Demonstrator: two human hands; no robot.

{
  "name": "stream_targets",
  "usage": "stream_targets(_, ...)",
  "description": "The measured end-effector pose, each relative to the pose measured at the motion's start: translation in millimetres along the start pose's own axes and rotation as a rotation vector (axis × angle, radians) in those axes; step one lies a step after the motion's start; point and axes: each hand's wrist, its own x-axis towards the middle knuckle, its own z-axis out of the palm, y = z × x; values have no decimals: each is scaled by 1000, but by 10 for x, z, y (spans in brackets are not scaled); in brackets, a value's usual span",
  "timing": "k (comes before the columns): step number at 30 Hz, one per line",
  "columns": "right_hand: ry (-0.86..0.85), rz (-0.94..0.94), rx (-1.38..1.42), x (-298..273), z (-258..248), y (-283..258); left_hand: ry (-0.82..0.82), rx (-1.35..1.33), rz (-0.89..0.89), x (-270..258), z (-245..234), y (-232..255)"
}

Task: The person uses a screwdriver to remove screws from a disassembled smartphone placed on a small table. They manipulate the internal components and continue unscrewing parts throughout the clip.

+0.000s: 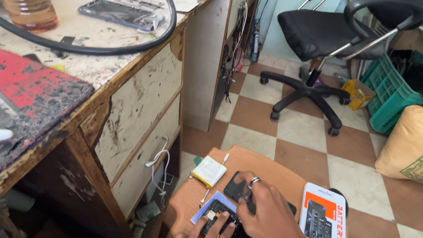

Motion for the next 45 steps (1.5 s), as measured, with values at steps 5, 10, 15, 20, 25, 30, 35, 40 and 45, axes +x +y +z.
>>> stream_targets(5,2,279,-99,14,21,83,-38,-51,-29,43,-53,25)
stream_targets(10,243,282,42,-102,-95,441,-97,-119,-68,65,-160,-6)
stream_targets(15,351,347,-173,-142,-305,750,-249,-145,-321,193,-333,-149)
stream_targets(20,269,377,-205,-217,-154,826,-215,-130,-613,390,-512,-62)
stream_targets(25,139,460,-349,-242,-57,788,-207,-164,-640,509,-696,-18)
stream_targets(30,167,270,-475,-191,-51,717,-252,-252,-683,575,-772,-14)
stream_targets(35,-39,442,-185,-122,174,418,-259,-314,-683,570,-778,-27)
stream_targets(40,-191,216,-35,-75,483,241,-303,-384,-714,537,-759,-43)
stream_targets(45,-183,221,-36,-43,597,297,-214,-399,-690,531,-739,-35)
